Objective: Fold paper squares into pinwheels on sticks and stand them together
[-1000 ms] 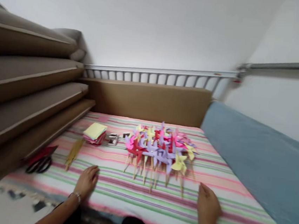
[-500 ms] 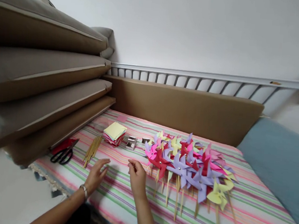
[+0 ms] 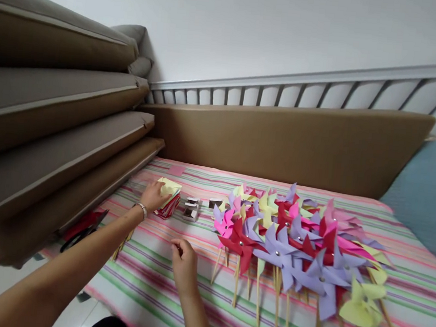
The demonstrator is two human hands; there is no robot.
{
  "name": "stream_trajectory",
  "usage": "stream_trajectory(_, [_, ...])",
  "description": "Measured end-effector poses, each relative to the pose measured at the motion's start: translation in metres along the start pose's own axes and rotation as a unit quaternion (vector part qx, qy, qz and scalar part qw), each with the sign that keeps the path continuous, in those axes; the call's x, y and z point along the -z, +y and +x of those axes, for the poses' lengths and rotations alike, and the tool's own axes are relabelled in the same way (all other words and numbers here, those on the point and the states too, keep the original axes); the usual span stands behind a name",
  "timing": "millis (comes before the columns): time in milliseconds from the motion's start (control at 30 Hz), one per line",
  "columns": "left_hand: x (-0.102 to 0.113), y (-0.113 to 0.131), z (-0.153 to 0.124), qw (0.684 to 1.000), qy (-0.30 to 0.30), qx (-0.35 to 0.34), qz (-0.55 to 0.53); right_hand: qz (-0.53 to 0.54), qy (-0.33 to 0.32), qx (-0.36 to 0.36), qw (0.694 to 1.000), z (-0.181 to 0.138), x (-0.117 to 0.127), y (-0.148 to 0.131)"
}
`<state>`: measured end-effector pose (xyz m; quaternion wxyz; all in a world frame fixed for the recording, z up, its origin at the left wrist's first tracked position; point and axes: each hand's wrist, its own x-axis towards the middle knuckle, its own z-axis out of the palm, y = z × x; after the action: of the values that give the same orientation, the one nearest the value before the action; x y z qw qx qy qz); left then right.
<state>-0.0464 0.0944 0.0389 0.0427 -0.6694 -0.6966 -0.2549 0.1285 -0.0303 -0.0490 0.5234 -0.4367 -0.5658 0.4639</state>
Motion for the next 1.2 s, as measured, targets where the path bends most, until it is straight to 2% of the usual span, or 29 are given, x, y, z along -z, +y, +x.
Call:
stream_trajectory(200, [-0.013, 0.006, 0.009, 0.998, -0.031, 0.062, 0.005, 0.005, 0.01, 0.003, 1.0, 0.003, 0.003, -0.003])
stream_trajectory(433, [-0.011, -0.008, 0.014, 0.991, -0.039, 0.088, -0.095, -0.004, 0.02, 0.017, 1.0, 0.003, 0.005, -0.009])
stream_trajectory(700, [-0.011, -0.014, 0.013, 0.955, -0.052, 0.171, -0.238, -0.007, 0.011, 0.023, 1.0, 0.005, 0.0, -0.005])
stream_trajectory(867, [-0.009, -0.012, 0.012, 0.933, -0.064, 0.211, -0.285, -0.009, 0.007, 0.022, 1.0, 0.005, -0.001, -0.003])
stream_trajectory(1000, [-0.009, -0.016, 0.012, 0.924, -0.04, 0.233, -0.301, -0.013, 0.006, 0.019, 1.0, 0.005, -0.002, -0.003])
stream_trajectory(1200, [-0.003, -0.025, 0.024, 0.921, 0.057, 0.234, -0.305, -0.019, 0.012, 0.017, 1.0, 0.009, 0.0, -0.003])
